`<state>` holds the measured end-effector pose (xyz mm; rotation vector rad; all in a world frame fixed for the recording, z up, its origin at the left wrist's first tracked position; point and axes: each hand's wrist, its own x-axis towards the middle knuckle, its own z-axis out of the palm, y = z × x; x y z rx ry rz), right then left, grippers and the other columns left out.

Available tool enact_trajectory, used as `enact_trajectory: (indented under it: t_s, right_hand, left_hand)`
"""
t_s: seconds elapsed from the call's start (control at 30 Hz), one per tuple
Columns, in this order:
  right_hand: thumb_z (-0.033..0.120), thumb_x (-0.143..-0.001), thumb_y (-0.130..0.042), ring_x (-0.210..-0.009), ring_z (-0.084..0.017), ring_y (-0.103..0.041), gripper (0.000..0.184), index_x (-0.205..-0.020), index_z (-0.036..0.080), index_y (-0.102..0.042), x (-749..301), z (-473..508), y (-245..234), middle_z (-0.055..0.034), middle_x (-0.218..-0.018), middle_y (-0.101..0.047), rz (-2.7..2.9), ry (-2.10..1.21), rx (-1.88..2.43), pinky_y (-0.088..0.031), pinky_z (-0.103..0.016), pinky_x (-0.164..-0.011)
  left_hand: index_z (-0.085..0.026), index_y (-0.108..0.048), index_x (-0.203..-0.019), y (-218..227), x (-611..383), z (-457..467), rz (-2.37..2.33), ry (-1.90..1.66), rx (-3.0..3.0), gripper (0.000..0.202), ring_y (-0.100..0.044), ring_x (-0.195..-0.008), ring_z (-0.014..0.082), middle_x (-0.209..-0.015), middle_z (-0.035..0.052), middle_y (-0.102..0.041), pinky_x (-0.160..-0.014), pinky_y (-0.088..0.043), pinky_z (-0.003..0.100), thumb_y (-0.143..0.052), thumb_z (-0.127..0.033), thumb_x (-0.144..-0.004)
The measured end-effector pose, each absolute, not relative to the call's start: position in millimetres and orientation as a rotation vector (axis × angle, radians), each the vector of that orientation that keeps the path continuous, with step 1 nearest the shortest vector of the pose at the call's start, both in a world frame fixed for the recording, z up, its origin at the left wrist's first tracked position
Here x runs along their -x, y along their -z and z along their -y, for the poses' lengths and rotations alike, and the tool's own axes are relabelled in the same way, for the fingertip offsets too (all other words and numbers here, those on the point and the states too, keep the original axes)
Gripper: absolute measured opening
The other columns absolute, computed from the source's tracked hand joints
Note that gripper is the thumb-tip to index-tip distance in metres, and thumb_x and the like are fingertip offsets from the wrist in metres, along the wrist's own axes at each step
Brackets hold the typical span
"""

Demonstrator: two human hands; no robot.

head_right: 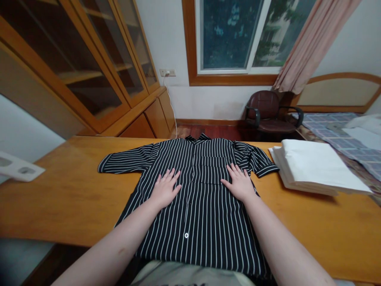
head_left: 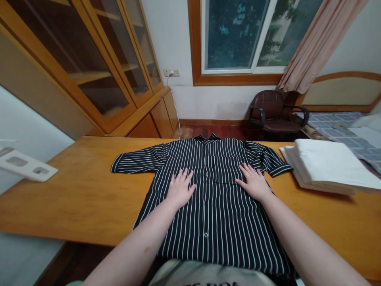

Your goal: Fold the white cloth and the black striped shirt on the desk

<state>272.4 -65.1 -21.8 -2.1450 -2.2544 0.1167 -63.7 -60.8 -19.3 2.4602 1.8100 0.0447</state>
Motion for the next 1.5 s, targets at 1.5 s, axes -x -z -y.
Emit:
enact_trajectory:
  t_s: [1.5]
  right_hand:
    - [0.06,-0.088,-0.027,-0.137,-0.027,-0.022,0.07,-0.139,0.013,-0.037,-216.6,31.1,-5.3,-0.0164,-0.15,-0.022,2.168,-0.147,2.056,-0.021,-0.046,-0.108]
  left_hand:
    - [-0.013,-0.021,-0.145,24.8,-25.3,15.6,-1.804,-0.19,-2.398,0.072,-0.011,-0.14,0.0252,-0.152,0.011,-0.019,-0.113,-0.007,0.046,-0.023,-0.057,-0.088]
